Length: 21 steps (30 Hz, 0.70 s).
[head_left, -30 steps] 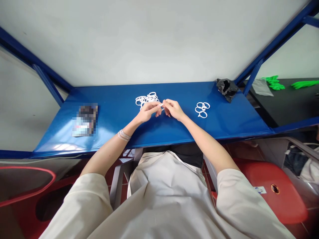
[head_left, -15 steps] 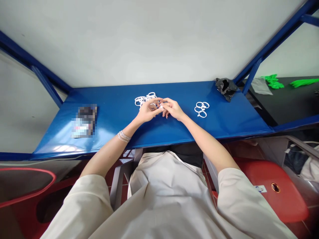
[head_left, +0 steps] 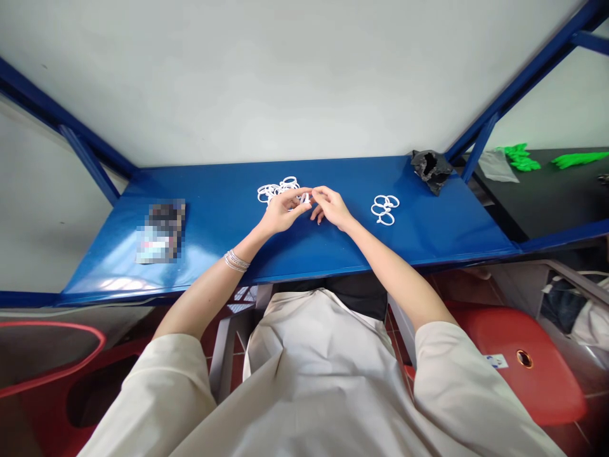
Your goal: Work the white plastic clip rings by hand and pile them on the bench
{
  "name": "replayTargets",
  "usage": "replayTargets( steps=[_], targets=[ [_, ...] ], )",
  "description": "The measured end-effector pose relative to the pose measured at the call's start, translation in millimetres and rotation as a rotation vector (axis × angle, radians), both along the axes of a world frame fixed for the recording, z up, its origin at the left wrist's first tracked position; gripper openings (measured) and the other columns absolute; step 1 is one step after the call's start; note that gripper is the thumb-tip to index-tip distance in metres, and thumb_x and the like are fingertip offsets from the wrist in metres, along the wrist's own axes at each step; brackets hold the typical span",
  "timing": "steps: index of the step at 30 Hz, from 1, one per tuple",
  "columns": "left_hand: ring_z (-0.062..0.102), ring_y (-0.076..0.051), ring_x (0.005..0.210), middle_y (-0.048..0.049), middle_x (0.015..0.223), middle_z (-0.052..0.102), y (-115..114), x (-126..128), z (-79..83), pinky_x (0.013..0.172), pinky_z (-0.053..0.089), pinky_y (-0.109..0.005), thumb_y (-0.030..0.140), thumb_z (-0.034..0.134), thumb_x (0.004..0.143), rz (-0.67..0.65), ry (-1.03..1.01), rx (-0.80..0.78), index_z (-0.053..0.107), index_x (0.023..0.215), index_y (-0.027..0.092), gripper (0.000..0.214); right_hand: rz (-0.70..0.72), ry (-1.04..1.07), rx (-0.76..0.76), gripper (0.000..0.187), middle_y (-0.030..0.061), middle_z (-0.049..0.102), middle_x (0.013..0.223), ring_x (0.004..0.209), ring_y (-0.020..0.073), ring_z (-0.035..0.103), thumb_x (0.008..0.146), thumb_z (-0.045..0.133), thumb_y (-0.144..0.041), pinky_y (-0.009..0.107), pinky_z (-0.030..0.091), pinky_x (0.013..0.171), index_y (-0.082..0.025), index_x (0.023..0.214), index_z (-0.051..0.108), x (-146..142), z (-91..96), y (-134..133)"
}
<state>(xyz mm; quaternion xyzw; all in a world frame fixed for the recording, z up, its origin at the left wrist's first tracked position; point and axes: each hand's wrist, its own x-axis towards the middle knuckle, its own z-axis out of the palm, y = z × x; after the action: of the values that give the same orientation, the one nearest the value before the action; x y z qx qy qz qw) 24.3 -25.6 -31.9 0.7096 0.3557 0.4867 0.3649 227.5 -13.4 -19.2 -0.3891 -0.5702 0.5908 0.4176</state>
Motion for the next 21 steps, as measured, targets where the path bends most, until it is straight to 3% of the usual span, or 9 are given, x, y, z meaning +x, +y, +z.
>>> replayTargets(
  steps=[4,8,15,21],
  targets=[
    [0.064,-0.014,0.065,-0.0077,0.089,0.079,-0.8,0.4,2.1,0.059,0.052,-0.028,0.071,0.076,0.1,0.019,0.005,0.0,0.081,0.137,0.02,0.064,-0.017,-0.023,-0.015,0.041,-0.0019,0.073,0.087,0.051,0.011,0.07,0.107,0.073,-0.062,0.02,0.052,0.038,-0.022,0.109,0.065,-0.4,-0.2,-0.3],
    [0.062,-0.013,0.07,-0.0099,0.101,0.08,-2.7,1.3,5.6,0.063,0.052,-0.028,0.078,0.067,0.102,0.043,-0.018,0.013,0.079,0.136,0.021,0.067,-0.018,-0.038,-0.018,0.039,-0.0024,0.072,0.086,0.051,0.0102,0.069,0.108,0.072,-0.061,0.02,0.051,0.038,-0.022,0.109,0.066,0.0,-0.2,-0.5],
    [0.05,-0.012,0.062,-0.001,0.078,0.065,-3.4,2.6,10.5,0.058,0.041,-0.028,0.082,0.067,0.1,0.027,-0.054,-0.015,0.074,0.106,0.023,0.06,-0.015,-0.055,-0.007,0.041,-0.0019,0.072,0.083,0.05,0.0104,0.067,0.106,0.074,-0.063,0.02,0.049,0.037,-0.023,0.107,0.066,-1.2,-1.4,1.1],
    [0.043,-0.011,0.057,0.003,0.067,0.048,-0.7,1.2,7.1,0.055,0.037,-0.029,0.088,0.059,0.1,0.163,-0.07,-0.018,0.061,0.086,0.023,0.067,-0.018,-0.067,0.005,0.037,-0.0023,0.071,0.082,0.049,0.0096,0.065,0.109,0.072,-0.059,0.019,0.046,0.036,-0.022,0.105,0.066,-1.8,-1.2,0.6]
  ],
)
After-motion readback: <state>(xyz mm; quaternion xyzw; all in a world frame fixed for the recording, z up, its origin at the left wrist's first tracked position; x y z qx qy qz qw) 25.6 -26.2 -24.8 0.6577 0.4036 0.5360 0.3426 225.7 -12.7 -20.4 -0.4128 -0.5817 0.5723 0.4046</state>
